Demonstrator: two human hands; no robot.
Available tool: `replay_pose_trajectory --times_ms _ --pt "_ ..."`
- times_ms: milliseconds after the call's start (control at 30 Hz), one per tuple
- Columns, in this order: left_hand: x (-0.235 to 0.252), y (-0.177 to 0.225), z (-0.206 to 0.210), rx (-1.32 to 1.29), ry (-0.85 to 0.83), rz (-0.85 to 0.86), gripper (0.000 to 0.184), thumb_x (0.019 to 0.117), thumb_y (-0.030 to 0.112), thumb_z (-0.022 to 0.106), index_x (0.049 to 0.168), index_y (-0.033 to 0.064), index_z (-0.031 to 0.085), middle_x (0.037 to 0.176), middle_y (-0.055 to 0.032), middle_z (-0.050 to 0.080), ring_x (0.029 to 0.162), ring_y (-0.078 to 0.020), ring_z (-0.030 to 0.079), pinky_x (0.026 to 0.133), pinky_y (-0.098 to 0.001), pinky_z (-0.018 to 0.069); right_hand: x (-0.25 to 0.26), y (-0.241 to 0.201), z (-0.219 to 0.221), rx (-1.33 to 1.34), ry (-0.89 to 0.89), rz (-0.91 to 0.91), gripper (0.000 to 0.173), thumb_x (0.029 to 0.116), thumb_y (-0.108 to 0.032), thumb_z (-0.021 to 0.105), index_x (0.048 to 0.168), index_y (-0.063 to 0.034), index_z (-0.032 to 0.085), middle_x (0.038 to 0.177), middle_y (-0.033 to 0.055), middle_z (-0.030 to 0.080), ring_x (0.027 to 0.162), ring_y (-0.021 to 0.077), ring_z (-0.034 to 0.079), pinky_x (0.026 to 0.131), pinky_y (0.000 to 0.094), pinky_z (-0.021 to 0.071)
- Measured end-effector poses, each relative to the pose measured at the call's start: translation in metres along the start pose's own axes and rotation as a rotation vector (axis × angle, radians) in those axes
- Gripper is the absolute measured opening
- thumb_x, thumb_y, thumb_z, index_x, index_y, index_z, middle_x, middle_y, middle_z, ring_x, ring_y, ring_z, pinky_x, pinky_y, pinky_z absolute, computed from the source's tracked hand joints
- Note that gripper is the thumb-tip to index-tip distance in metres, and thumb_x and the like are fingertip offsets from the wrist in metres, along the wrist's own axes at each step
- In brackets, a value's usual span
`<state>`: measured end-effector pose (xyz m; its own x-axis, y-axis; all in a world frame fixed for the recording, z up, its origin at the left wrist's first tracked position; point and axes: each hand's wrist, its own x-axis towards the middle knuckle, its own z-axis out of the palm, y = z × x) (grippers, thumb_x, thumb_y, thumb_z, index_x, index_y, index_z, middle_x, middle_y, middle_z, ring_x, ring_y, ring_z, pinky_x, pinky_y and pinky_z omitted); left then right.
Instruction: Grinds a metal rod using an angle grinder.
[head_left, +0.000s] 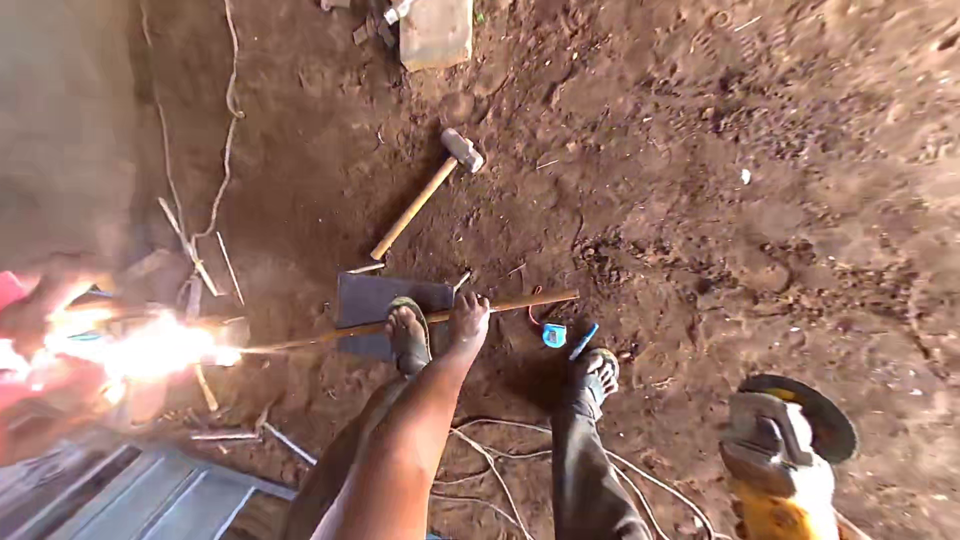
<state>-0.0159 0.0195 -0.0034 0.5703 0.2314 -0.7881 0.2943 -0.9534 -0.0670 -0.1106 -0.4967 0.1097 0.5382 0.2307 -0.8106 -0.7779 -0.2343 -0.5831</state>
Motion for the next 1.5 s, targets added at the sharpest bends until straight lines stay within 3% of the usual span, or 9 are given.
replay_pose_trajectory --times_ms 133,300,400,500,633,833,967,1133,1500 --pt "0.004 -0.007 -0.003 -0.004 -0.053 0.074 0.041 0.1040 0.002 0.048 0.145 0.0061 0.055 0.147 -0.0271 0.049 0.136 -0.0471 0.048 0.100 -0.0587 0.0510 -0.006 -0.081 0.052 0.012 0.097 0.109 0.054 0.0680 -0.013 0.080 0.117 -0.0128 0.059 0.097 -0.0042 0.074 0.086 0.0132 0.073 0.077 0.0381 0.0631" --pt "-0.032 0.000 0.009 -0.363 -0.030 0.202 0.063 0.0967 0.023 0.064 0.153 0.0035 0.044 0.152 -0.0272 0.045 0.142 -0.0421 0.043 0.115 -0.0567 0.0385 0.000 -0.119 0.103 -0.083 0.234 0.279 0.067 0.0562 -0.022 0.083 0.117 -0.0049 0.061 0.091 0.0087 0.073 0.074 0.0220 0.073 0.063 0.0432 0.0632" --pt "-0.114 0.047 0.007 -0.886 -0.451 0.459 0.067 0.0818 0.026 0.079 0.138 -0.0022 0.056 0.135 -0.0214 0.062 0.124 -0.0317 0.061 0.107 -0.0459 0.0506 0.011 -0.129 0.145 0.038 0.307 0.195 0.078 0.0518 -0.032 0.089 0.118 -0.0026 0.059 0.089 0.0070 0.073 0.074 0.0191 0.073 0.065 0.0393 0.0640" --pt "-0.209 0.088 -0.072 -0.935 -0.907 0.416 0.085 0.0783 0.017 0.086 0.148 -0.0085 0.044 0.148 -0.0203 0.054 0.137 -0.0252 0.052 0.117 -0.0373 0.0373 0.017 -0.128 0.179 0.209 0.292 0.074 0.085 0.0540 -0.037 0.095 0.121 -0.0032 0.055 0.092 0.0044 0.074 0.078 0.0160 0.074 0.070 0.0364 0.0645" --pt "-0.217 0.105 -0.007 -1.222 -0.638 0.325 0.075 0.0726 0.032 0.087 0.128 -0.0096 0.059 0.119 -0.0209 0.068 0.112 -0.0234 0.066 0.102 -0.0379 0.0520 0.051 -0.113 0.192 0.276 0.199 -0.177 0.069 0.0628 -0.040 0.094 0.117 -0.0110 0.064 0.094 -0.0005 0.076 0.082 0.0109 0.074 0.075 0.0329 0.0644" --pt "-0.227 0.113 0.071 -1.216 -0.355 0.199 0.078 0.0705 0.032 0.088 0.132 -0.0044 0.058 0.109 -0.0142 0.073 0.100 -0.0193 0.071 0.093 -0.0400 0.0582 0.066 -0.099 0.222 0.013 0.679 0.124 0.087 0.0500 -0.037 0.094 0.120 -0.0005 0.058 0.091 0.0072 0.072 0.077 0.0165 0.072 0.068 0.0365 0.0637" --pt "-0.240 0.105 0.075 -1.317 -0.408 0.026 0.079 0.0943 0.029 0.072 0.153 -0.0086 0.036 0.148 -0.0260 0.050 0.134 -0.0249 0.053 0.113 -0.0352 0.0439 0.083 -0.073 0.225 0.067 0.761 0.094 0.073 0.0521 -0.025 0.089 0.114 -0.0011 0.060 0.087 0.0058 0.072 0.074 0.0153 0.072 0.066 0.0353 0.0636" --pt "-0.242 0.094 0.096 -1.450 -0.199 -0.239 0.048 0.0929 0.012 0.073 0.135 -0.0064 0.061 0.115 -0.0179 0.073 0.101 -0.0180 0.071 0.094 -0.0348 0.0570 0.089 -0.064 0.235 0.120 0.807 0.041 0.070 0.0529 -0.027 0.088 0.112 -0.0021 0.061 0.087 0.0039 0.072 0.076 0.0121 0.072 0.068 0.0321 0.0625" --pt "-0.238 0.099 0.106 -1.686 -0.050 -0.470 0.043 0.0834 -0.009 0.074 0.125 -0.0088 0.064 0.092 -0.0133 0.073 0.079 -0.0135 0.070 0.078 -0.0282 0.0597 0.100 -0.071 0.240 0.047 0.756 0.102 0.063 0.0516 -0.032 0.089 0.103 -0.0061 0.065 0.082 0.0012 0.071 0.073 0.0111 0.071 0.068 0.0337 0.0612"
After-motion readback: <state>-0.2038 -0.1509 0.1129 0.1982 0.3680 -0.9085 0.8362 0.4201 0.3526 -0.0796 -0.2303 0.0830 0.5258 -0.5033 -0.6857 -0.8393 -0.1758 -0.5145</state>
